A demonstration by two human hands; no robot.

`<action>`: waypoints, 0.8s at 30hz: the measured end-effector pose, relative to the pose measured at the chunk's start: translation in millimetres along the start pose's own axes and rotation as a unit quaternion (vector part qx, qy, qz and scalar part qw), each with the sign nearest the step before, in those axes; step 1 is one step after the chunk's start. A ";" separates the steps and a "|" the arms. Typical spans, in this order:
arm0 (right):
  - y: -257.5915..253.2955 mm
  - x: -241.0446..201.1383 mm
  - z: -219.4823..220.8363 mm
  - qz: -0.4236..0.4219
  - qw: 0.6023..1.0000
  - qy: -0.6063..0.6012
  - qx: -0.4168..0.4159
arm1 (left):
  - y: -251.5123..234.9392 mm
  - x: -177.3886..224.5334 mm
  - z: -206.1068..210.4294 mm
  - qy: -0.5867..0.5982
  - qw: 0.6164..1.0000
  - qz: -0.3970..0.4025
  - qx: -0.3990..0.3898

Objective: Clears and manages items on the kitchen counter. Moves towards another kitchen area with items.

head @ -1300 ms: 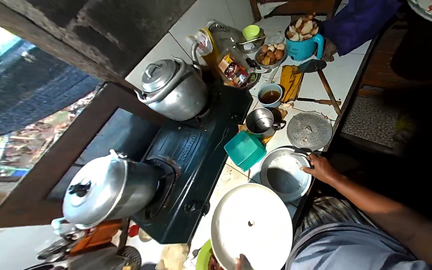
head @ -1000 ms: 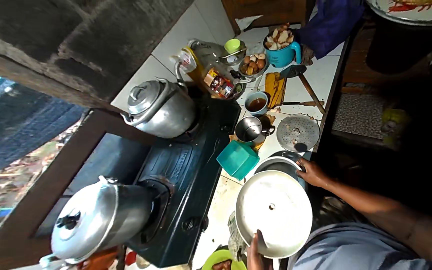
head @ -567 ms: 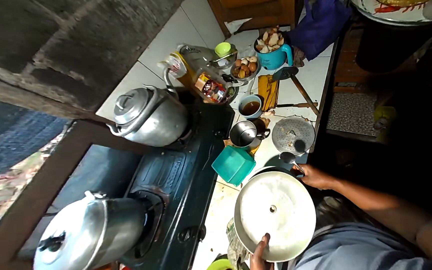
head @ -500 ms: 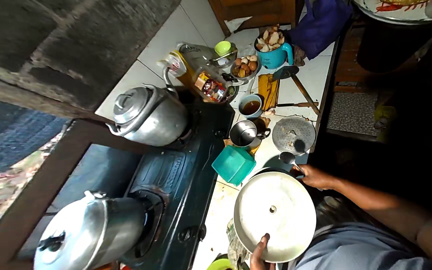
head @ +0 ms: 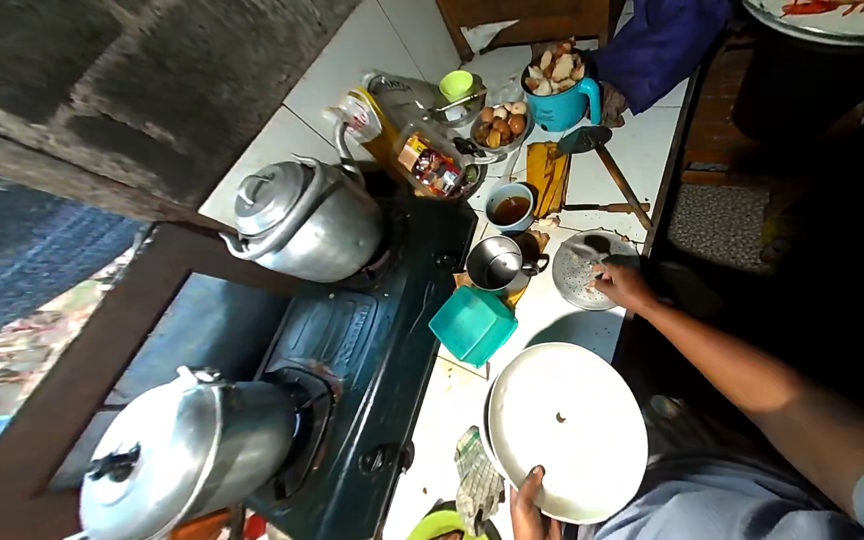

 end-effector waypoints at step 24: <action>37.7 -91.6 -30.3 -0.144 0.983 0.083 -0.072 | -30.3 -7.2 20.5 -0.021 1.000 -0.010 0.013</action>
Point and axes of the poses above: each hand's wrist, its own y-axis away from the middle knuckle, its own z-axis out of the palm, x = y × z, the point moved 7 cm from there along -y, towards the middle knuckle, and after that the axes turned 9 degrees about -y, right-handed, at the moved point
